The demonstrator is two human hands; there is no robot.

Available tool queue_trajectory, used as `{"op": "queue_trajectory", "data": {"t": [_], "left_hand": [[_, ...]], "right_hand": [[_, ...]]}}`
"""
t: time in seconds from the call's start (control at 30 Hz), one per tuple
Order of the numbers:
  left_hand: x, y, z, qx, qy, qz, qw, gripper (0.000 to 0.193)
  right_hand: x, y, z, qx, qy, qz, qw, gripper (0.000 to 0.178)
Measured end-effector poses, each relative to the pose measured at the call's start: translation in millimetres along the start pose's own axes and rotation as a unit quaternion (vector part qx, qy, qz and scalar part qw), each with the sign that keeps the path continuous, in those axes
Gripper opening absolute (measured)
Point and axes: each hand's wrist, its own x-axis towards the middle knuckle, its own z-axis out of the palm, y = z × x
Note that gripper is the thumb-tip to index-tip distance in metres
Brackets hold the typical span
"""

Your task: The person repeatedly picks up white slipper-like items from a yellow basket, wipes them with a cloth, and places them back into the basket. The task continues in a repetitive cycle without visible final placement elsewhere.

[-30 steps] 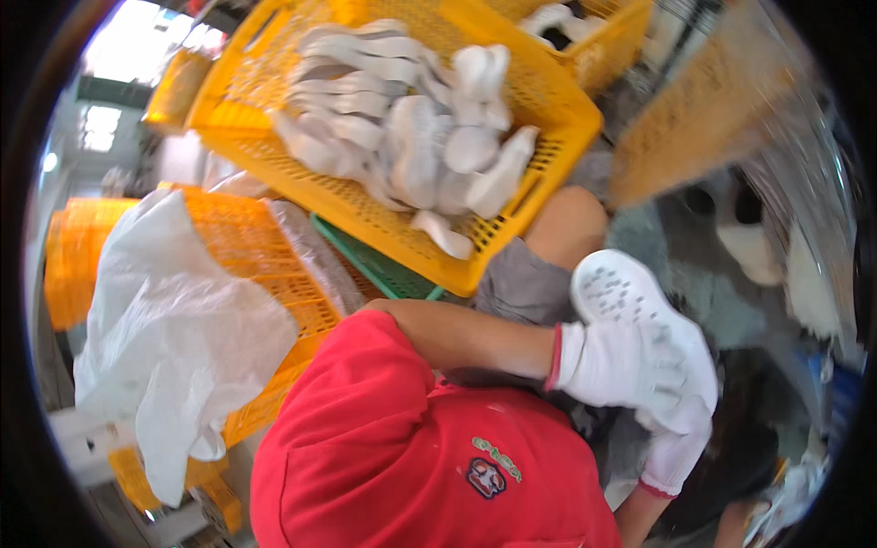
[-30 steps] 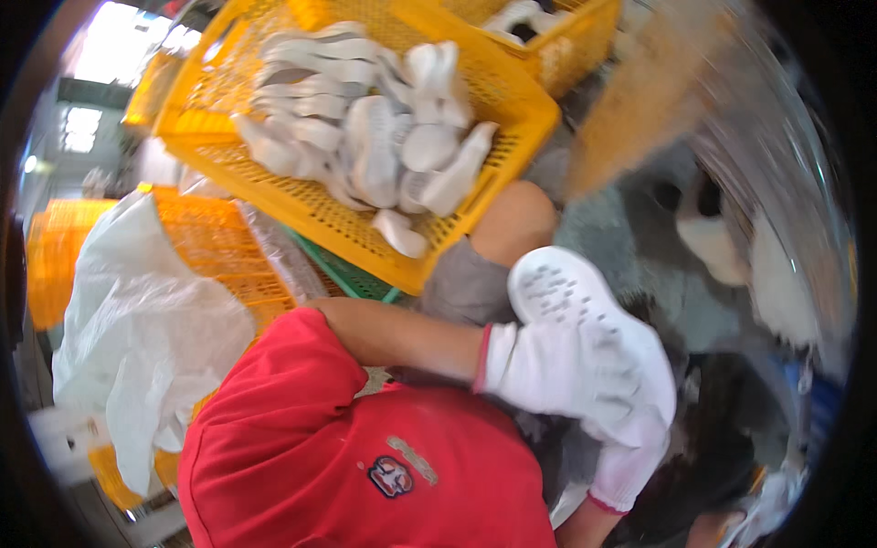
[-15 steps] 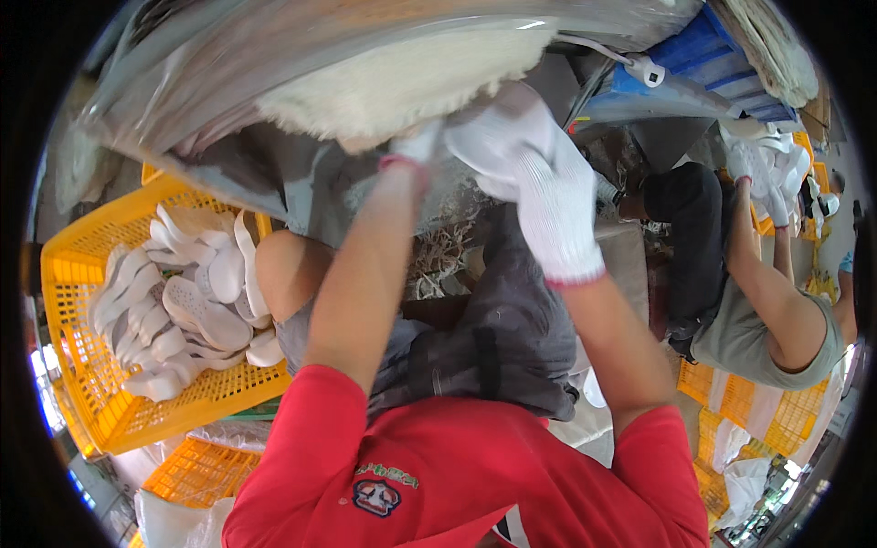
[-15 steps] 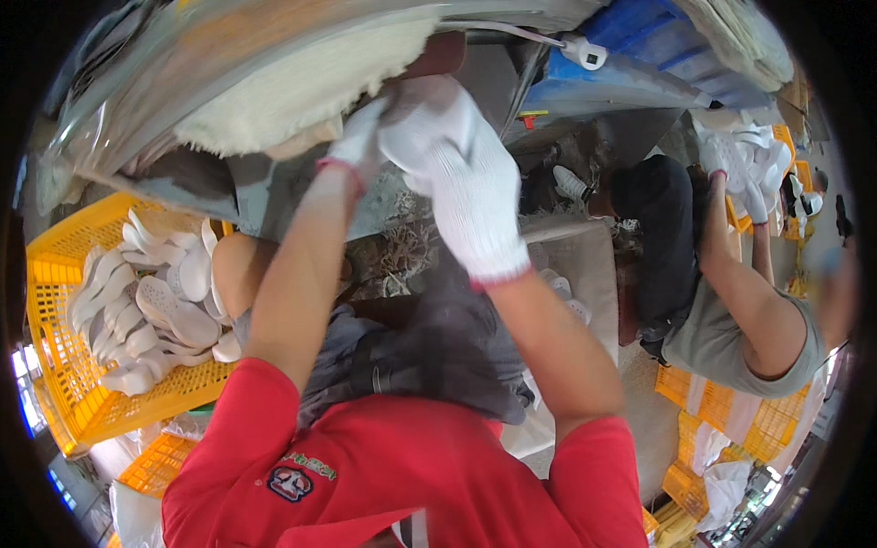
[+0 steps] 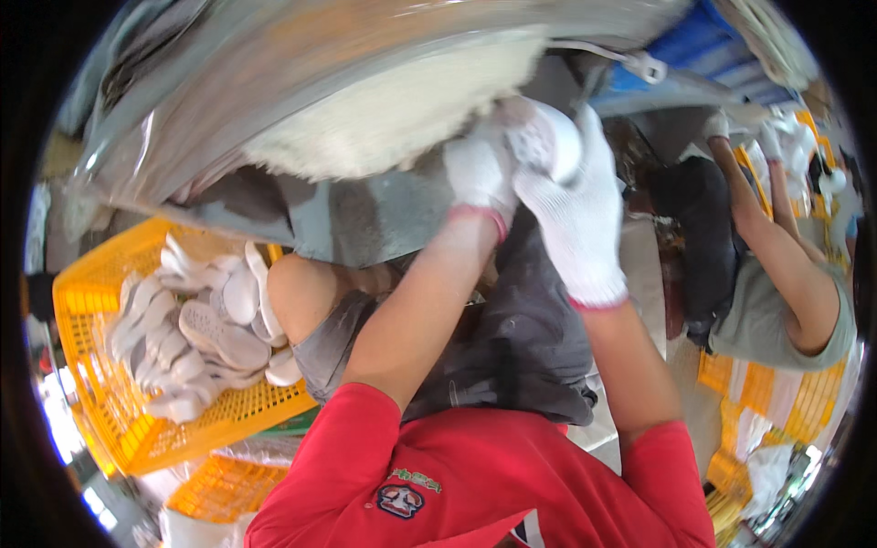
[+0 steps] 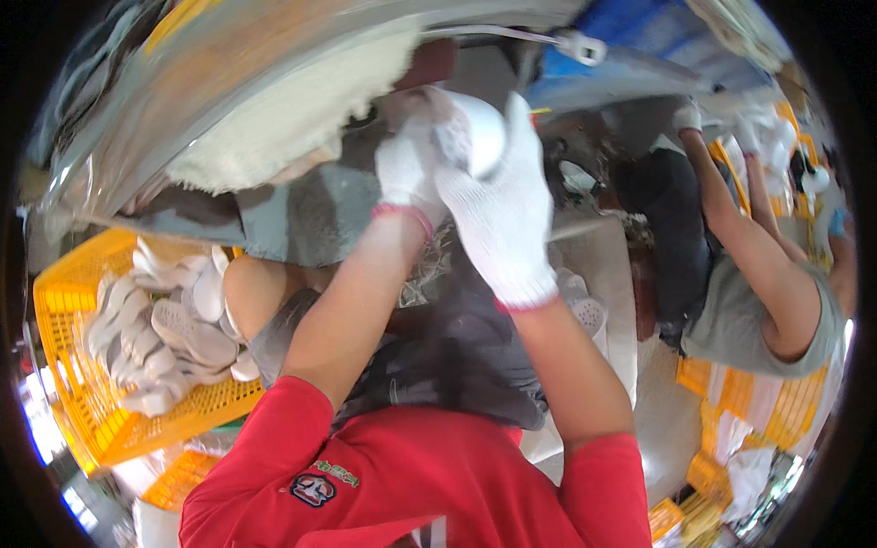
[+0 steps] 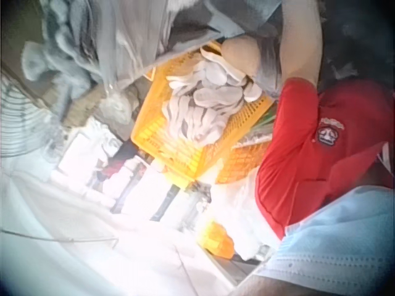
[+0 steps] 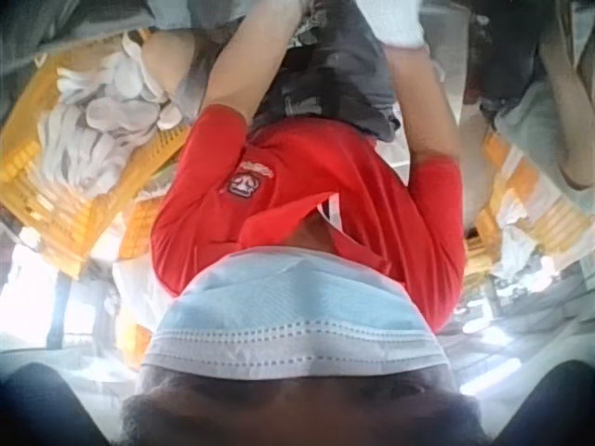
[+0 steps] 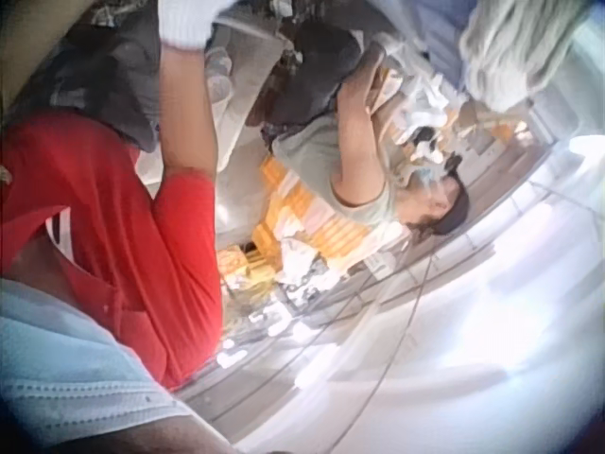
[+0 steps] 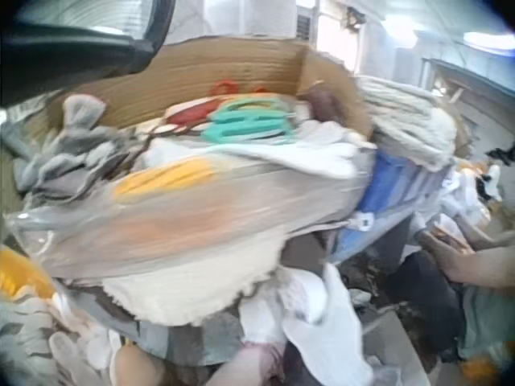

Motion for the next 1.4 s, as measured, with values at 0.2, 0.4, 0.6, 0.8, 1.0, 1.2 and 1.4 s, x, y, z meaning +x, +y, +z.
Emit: {"op": "queue_trajectory", "data": {"t": [0.2,0.4,0.6,0.8,1.0,1.2,1.4], "left_hand": [[7,79,-94,0.355,-0.067,-0.104,0.927,0.058],[-16,33,-75,0.112,-0.077,-0.086,0.987,0.051],[-19,35,-52,0.05,-0.187,-0.082,0.978,0.048],[-71,8,-111,-0.456,-0.163,-0.187,0.855,0.074],[-3,-7,-113,-0.268,0.05,-0.013,0.962,0.05],[-12,-6,-117,0.054,-0.086,-0.03,0.994,0.034],[-43,-11,-105,0.137,0.026,0.139,0.98,0.04]], "right_hand": [[51,9,32,-0.145,-0.072,-0.197,0.967,0.063],[42,-2,36,-0.003,-0.049,-0.013,0.999,0.039],[-39,5,-10,-0.318,-0.145,-0.367,0.862,0.046],[-90,-15,19,-0.134,-0.202,-0.398,0.885,0.056],[-50,-31,79,-0.123,-0.163,-0.32,0.925,0.042],[-55,-47,70,-0.207,-0.157,-0.208,0.943,0.043],[-28,-52,82,-0.343,-0.142,-0.408,0.834,0.023]]}}
